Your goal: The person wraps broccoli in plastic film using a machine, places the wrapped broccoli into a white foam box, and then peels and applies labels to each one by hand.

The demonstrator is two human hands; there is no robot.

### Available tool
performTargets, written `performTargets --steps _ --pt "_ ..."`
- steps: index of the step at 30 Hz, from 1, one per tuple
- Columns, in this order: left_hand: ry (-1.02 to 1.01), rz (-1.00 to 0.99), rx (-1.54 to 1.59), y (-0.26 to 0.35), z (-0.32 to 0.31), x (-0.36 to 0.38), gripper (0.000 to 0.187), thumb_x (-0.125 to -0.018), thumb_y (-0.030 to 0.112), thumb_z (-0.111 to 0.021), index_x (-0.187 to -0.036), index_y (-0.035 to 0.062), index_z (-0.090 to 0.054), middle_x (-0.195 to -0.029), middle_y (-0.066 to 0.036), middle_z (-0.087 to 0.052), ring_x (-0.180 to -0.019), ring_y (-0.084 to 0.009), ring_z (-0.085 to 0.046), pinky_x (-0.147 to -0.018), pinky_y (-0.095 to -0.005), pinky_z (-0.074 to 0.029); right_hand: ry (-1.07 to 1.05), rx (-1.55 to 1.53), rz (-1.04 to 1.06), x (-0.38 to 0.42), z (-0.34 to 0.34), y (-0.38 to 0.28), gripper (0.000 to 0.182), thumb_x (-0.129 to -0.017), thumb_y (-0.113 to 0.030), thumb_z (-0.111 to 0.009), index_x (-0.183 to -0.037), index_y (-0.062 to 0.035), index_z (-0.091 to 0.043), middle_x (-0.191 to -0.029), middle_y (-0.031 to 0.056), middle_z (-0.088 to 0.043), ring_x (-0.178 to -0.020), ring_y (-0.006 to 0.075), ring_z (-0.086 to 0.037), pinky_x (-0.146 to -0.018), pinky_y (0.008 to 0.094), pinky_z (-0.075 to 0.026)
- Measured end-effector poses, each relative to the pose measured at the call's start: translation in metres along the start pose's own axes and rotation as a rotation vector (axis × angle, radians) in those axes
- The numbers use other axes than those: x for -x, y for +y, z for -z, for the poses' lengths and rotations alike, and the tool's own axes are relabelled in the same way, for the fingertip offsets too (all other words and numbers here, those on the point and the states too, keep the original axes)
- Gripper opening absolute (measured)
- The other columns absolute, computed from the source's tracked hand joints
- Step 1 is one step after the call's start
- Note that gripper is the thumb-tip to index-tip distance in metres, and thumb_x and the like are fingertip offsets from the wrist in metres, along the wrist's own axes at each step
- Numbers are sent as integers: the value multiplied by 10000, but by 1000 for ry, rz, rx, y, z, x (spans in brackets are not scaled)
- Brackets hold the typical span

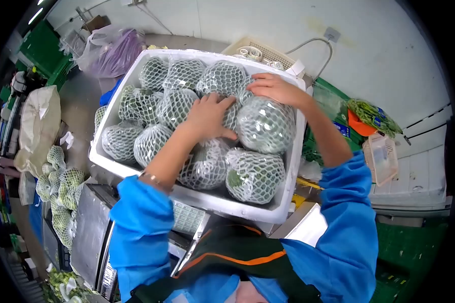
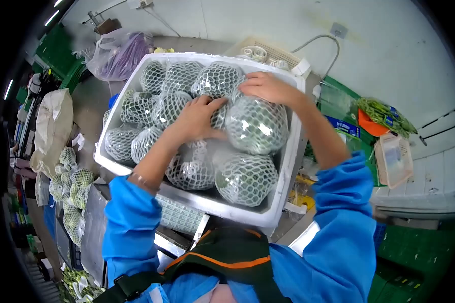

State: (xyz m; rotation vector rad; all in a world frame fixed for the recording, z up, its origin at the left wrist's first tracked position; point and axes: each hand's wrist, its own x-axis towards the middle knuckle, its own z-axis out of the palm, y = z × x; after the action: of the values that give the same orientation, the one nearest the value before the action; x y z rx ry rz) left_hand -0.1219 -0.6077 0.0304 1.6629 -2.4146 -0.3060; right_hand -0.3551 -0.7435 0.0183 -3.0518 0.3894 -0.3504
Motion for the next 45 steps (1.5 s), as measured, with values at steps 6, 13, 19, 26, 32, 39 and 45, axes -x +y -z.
performTargets --steps 6,13,19,26,32,39,45 --pt "122 -43 390 -40 18 2 752 -562 342 -834 -1207 98 -535 -987 -207 -562 -911 -373 -583 -810 -407 -476 -92 -517 -657 40 51 5 292 -830 -164 -598 -1120 -148 -630 -1158 67 -597 -997 231 -590 -866 305 -450" --pt "-14 -45 342 -41 23 -5 782 -605 392 -807 -1255 82 -500 -1089 -192 -551 -989 -355 -560 -870 -404 -454 305 -83 -274 -5 -3 -2 341 -802 -337 -606 -1109 -188 -626 -965 100 -574 -935 289 -541 -869 373 -421" --pt "57 57 690 -47 20 3 774 -648 321 -801 -1298 77 -461 -1147 -172 -554 -1070 -291 -541 -933 -369 -431 -175 29 -581 -20 27 -8 366 -791 -425 -611 -1042 -159 -625 -1018 123 -559 -1022 324 -521 -819 446 -453" --pt "67 -46 308 -46 12 -5 826 -660 390 -777 -1323 47 -422 -1216 -212 -530 -1104 -364 -520 -937 -394 -423 44 -129 -505 -14 21 -11 502 -771 -407 -645 -1227 -213 -565 -1269 176 -481 -1163 338 -440 -944 414 -392" --pt "37 -48 33 -31 10 1 819 -658 448 -765 -1297 52 -440 -1125 -253 -562 -1008 -399 -543 -908 -420 -432 9 -257 -394 20 51 -121 642 -623 -308 -755 -1202 -164 -519 -1226 150 -464 -1109 355 -450 -927 430 -400" --pt "132 148 770 -80 38 11 801 -649 440 -790 -1250 15 -475 -1058 -231 -610 -940 -291 -618 -832 -372 -487 -154 -144 -480 8 61 -123 591 -559 -274 -764 -1104 -158 -568 -1099 134 -483 -1079 350 -423 -879 456 -387" --pt "60 83 466 -69 37 7 892 -653 461 -776 -1328 31 -383 -1147 -242 -555 -1078 -346 -543 -933 -391 -431 -144 -85 -270 -10 32 -113 598 -542 -321 -774 -1099 -185 -602 -1154 147 -462 -1069 330 -416 -856 474 -352"
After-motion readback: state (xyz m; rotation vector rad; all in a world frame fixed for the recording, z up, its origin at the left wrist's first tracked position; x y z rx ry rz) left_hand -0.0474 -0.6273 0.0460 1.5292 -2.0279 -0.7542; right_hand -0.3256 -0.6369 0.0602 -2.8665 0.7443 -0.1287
